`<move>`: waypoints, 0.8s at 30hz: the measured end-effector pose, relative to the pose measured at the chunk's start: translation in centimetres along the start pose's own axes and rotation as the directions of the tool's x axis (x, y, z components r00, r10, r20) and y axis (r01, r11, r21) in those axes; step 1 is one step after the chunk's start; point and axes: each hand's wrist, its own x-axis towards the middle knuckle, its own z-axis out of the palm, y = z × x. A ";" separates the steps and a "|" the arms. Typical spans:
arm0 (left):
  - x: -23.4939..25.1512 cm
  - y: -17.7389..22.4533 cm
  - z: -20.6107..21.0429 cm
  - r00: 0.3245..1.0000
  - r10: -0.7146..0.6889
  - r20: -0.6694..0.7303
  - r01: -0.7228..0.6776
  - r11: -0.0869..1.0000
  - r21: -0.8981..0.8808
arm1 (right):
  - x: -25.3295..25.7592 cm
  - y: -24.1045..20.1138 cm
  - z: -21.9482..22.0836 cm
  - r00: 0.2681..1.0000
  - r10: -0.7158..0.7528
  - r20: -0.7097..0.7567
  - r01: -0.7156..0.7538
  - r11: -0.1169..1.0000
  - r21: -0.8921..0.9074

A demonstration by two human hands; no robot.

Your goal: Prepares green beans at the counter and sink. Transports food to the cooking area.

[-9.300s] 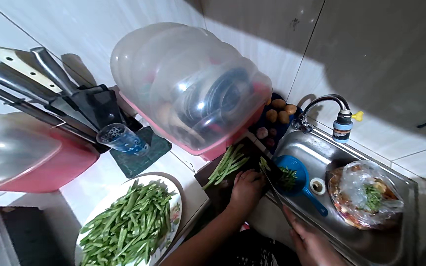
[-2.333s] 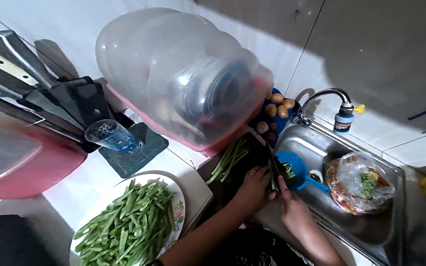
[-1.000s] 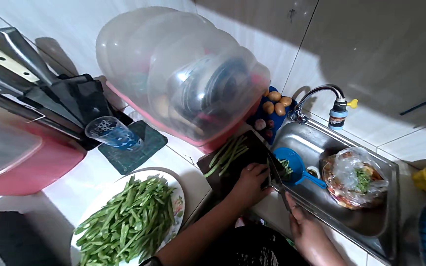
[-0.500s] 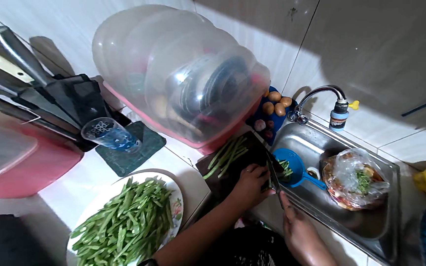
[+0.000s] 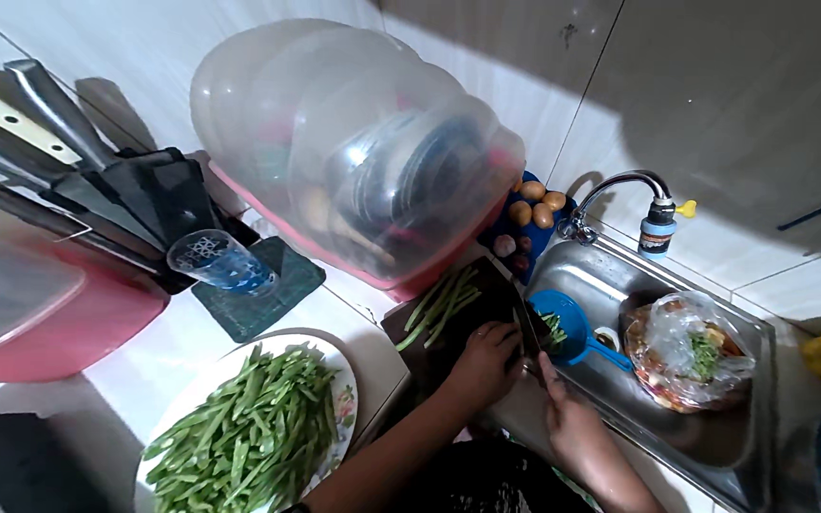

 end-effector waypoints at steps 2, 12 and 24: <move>0.1 0.0 0.0 1.000 -0.002 0.007 0.002 1.000 0.011 | -1.5 1.2 -0.3 1.000 -0.003 0.016 0.003 1.000 -0.002; 0.3 0.1 -0.1 0.999 -0.010 0.035 0.008 0.998 0.059 | -4.6 2.8 -0.7 0.997 -0.047 0.055 0.052 0.993 -0.108; 0.3 0.4 -0.2 0.999 -0.025 0.023 0.025 1.000 0.018 | -2.6 0.3 0.2 1.000 -0.028 0.003 0.028 0.954 -0.297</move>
